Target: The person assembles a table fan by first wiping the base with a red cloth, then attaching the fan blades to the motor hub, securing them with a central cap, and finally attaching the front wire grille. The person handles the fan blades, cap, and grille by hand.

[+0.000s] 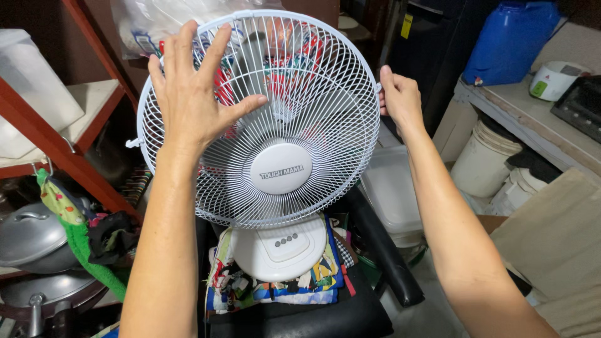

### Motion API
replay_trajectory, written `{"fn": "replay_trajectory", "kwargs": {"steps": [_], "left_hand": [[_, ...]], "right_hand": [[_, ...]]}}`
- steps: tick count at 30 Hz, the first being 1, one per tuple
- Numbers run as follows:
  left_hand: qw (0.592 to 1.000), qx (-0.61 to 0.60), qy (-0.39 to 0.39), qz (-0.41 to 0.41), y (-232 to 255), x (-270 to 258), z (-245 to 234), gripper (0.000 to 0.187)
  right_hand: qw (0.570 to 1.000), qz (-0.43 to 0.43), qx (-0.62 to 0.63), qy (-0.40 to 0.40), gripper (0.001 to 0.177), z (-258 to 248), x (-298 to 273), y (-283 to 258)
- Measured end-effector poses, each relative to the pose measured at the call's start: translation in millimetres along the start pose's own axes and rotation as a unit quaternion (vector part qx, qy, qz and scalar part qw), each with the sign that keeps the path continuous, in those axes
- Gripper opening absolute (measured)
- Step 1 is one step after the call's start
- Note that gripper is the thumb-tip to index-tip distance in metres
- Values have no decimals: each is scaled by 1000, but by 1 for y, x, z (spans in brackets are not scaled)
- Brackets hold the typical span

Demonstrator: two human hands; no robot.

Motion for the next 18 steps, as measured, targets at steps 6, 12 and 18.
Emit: {"fn": "replay_trajectory", "kwargs": {"steps": [6, 12, 18], "left_hand": [[1000, 3, -8, -22, -1, 1, 0, 111], [1000, 2, -1, -10, 0, 0, -1, 110], [1000, -2, 11, 6, 0, -2, -3, 109]], "right_hand": [[999, 12, 12, -30, 45, -1, 6, 7], [998, 34, 15, -52, 50, 2, 13, 19], [1000, 8, -7, -28, 47, -5, 8, 8]]}}
Point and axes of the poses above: each hand's wrist, its own x-axis towards the middle knuckle, its own z-axis out of the palm, y = z × x, the point moved 4 cm from there along x, towards the middle knuckle, and after that the axes turned 15 degrees about -x, right-handed, at the moved point
